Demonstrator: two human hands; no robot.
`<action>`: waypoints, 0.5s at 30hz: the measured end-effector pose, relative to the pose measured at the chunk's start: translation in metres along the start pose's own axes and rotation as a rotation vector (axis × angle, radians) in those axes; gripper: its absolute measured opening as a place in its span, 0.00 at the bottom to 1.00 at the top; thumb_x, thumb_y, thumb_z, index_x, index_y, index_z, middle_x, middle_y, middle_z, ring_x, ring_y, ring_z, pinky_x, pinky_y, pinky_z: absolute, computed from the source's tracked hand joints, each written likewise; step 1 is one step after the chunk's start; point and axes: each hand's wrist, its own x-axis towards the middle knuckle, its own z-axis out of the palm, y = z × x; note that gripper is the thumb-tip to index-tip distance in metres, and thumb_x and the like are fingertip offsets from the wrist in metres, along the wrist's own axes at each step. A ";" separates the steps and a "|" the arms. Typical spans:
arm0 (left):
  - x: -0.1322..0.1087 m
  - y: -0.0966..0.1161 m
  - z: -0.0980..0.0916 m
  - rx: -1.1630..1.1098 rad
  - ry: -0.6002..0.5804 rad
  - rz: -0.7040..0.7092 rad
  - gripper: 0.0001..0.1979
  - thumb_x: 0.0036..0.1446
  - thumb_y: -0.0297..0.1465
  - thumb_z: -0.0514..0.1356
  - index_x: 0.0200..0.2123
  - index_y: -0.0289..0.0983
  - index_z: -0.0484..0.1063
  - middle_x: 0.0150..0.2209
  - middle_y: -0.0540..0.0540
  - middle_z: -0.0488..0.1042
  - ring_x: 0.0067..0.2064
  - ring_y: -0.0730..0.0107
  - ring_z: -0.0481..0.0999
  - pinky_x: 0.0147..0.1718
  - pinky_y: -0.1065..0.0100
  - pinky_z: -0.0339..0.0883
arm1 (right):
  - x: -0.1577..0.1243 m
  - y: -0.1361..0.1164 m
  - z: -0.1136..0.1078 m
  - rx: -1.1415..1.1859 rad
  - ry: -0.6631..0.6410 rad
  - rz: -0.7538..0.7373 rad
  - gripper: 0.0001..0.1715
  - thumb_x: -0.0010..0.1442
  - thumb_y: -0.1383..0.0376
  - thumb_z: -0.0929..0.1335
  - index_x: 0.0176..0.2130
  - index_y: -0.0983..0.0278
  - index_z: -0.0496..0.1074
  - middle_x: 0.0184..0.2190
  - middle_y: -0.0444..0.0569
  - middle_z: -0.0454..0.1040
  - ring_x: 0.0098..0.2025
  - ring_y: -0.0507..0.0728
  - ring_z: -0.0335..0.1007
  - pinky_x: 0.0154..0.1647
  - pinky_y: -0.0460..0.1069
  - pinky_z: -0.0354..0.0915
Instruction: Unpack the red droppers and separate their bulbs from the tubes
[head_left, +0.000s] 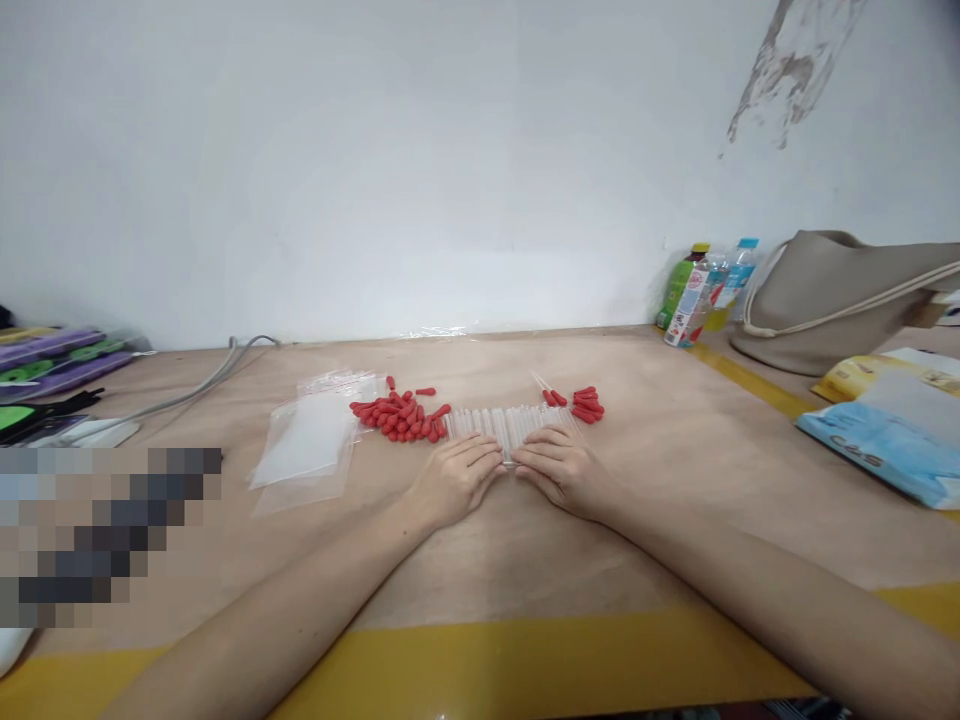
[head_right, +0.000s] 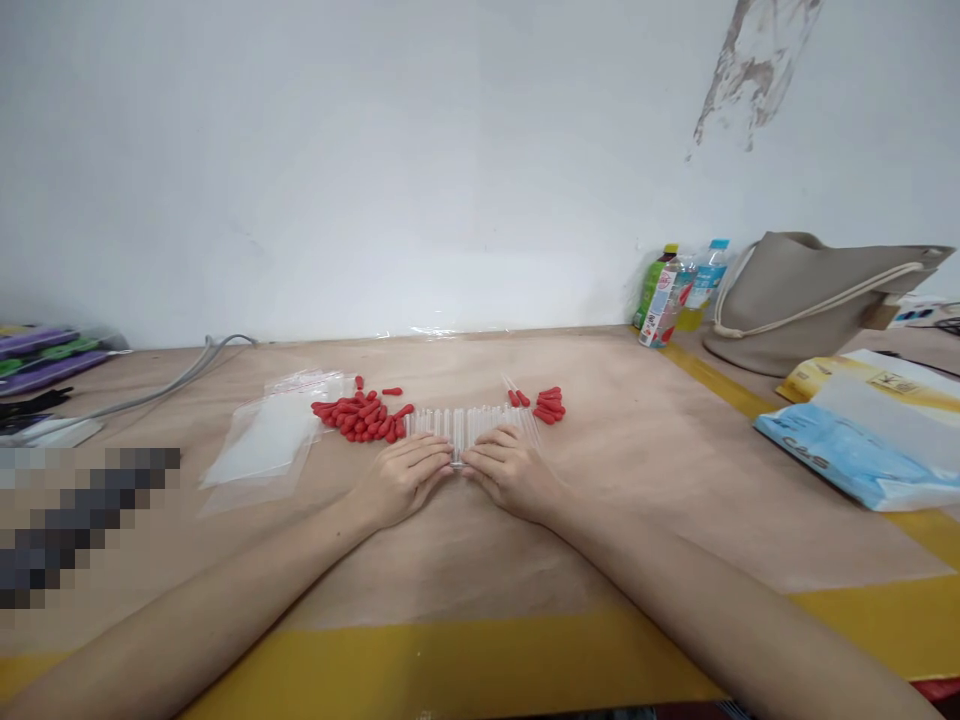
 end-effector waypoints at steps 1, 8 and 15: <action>0.000 0.001 0.000 0.002 -0.004 0.005 0.07 0.56 0.27 0.54 0.37 0.34 0.70 0.38 0.45 0.76 0.43 0.68 0.73 0.48 0.62 0.65 | -0.001 0.000 0.000 -0.004 0.000 0.004 0.08 0.58 0.67 0.64 0.38 0.64 0.71 0.31 0.47 0.75 0.37 0.53 0.67 0.42 0.51 0.59; 0.000 0.004 -0.002 -0.004 -0.009 0.033 0.07 0.57 0.26 0.53 0.37 0.33 0.69 0.38 0.45 0.76 0.45 0.69 0.73 0.55 0.58 0.57 | -0.004 -0.002 -0.008 -0.086 0.010 0.014 0.06 0.57 0.66 0.65 0.36 0.61 0.71 0.30 0.42 0.76 0.33 0.50 0.70 0.50 0.53 0.50; 0.001 0.004 -0.006 -0.023 -0.001 0.038 0.05 0.55 0.25 0.54 0.35 0.33 0.69 0.37 0.46 0.76 0.45 0.68 0.73 0.57 0.56 0.53 | -0.005 -0.002 -0.008 -0.104 0.044 -0.028 0.06 0.56 0.67 0.66 0.36 0.62 0.71 0.30 0.42 0.77 0.34 0.50 0.71 0.50 0.53 0.51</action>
